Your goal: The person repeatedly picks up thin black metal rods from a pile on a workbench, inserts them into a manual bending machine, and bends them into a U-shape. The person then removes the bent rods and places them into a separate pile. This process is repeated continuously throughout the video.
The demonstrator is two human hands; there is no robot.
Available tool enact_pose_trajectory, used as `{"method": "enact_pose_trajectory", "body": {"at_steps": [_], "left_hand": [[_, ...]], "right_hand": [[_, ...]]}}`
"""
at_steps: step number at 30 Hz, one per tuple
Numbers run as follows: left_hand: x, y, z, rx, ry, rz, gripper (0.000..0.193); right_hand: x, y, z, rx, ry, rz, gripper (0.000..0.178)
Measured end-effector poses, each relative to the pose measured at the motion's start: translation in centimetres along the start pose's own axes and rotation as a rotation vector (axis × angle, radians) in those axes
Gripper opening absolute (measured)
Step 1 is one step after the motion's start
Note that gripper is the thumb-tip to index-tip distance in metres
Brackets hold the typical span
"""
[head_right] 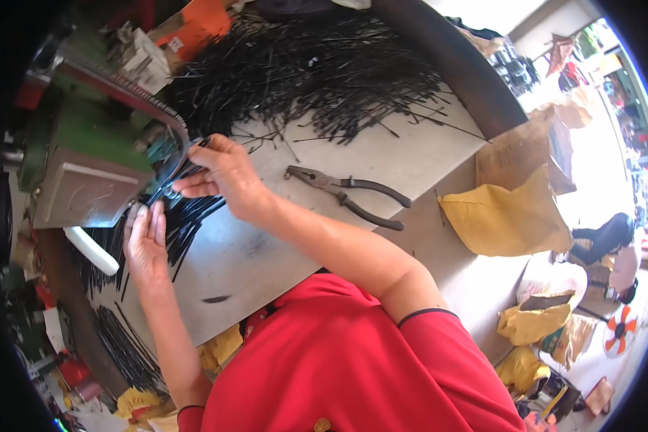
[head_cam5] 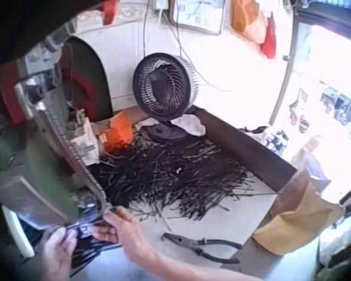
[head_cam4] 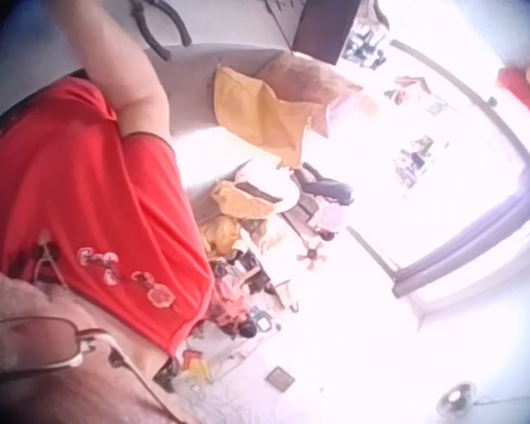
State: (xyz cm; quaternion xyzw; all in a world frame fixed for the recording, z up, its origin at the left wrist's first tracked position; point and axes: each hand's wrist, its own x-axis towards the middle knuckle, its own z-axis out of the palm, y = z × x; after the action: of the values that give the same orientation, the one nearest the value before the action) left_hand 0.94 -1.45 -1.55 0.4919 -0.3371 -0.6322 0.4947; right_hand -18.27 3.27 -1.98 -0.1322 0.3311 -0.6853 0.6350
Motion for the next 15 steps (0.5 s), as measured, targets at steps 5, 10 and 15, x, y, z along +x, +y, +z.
{"method": "enact_pose_trajectory", "body": {"at_steps": [5, 10, 15], "left_hand": [[0.6, -0.9, -0.5, -0.285, 0.002, -0.061, 0.018], [0.5, 0.1, -2.5, -0.276, 0.062, -0.076, 0.021], [-1.0, -0.6, -1.3, -0.227, -0.018, -0.093, 0.023]], "right_hand": [[-3.8, -3.9, -0.3, -0.792, -0.043, -0.054, 0.024], [-5.9, -10.2, -7.0, -2.092, 0.421, -0.625, 0.015], [-5.5, -12.2, -11.3, -2.332, 0.458, -0.755, 0.021]]}}
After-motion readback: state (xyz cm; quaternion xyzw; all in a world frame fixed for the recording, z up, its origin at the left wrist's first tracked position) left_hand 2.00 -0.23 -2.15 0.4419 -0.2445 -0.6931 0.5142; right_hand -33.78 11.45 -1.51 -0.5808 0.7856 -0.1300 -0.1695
